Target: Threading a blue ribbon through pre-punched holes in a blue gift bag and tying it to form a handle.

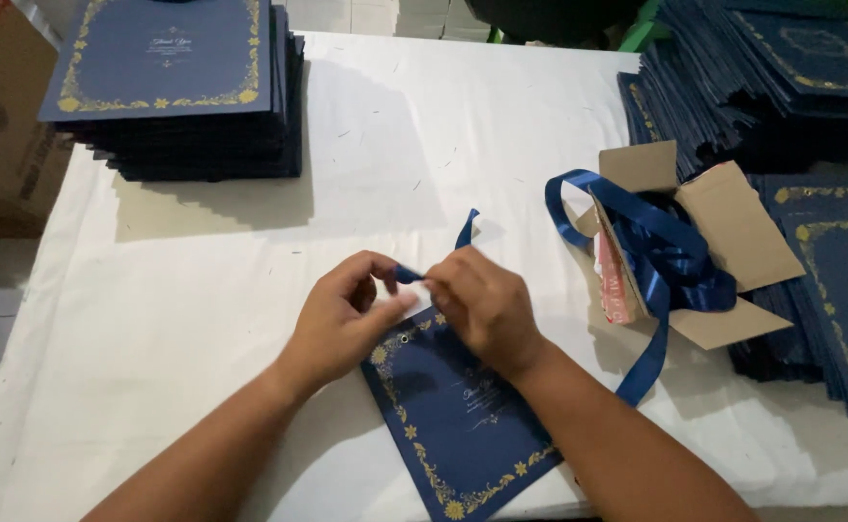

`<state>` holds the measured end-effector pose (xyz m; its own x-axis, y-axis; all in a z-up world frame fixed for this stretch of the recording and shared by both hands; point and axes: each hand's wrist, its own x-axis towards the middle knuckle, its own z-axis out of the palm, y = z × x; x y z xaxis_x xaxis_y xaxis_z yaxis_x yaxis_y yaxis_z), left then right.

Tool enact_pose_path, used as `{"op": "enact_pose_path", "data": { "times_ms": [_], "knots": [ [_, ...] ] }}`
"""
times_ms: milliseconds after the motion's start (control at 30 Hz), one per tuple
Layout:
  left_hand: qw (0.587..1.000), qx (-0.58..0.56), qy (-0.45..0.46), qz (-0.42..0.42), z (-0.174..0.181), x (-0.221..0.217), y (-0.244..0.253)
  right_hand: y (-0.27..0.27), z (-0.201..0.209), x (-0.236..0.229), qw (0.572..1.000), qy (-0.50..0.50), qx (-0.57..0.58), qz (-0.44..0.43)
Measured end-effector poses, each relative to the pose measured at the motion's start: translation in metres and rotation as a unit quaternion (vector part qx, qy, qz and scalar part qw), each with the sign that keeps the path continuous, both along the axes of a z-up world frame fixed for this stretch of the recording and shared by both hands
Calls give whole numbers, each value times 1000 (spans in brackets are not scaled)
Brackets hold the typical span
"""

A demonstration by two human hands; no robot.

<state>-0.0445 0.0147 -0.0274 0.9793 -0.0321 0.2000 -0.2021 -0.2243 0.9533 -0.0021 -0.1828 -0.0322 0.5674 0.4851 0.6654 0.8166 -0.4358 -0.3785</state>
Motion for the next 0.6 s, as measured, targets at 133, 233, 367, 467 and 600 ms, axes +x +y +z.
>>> {"op": "enact_pose_path", "data": {
  "times_ms": [133, 233, 367, 467, 600],
  "knots": [
    [908, 383, 11, -171, 46, 0, 14, -8, 2, 8, 994, 74, 78, -31],
    [879, 426, -8, -214, 31, 0, 14, -8, 0, 8, 989, 105, 102, -37],
    [859, 473, -28, -195, 8, 13, 16, -5, 13, -1, 986, 128, 98, -49],
    [871, 461, -34, -166, 1, 28, 21, -2, 24, -5, 988, 139, 52, -34],
    [906, 402, -33, -129, 5, 37, 21, -4, 19, -3, 987, 155, 16, -26]
  ]
}}
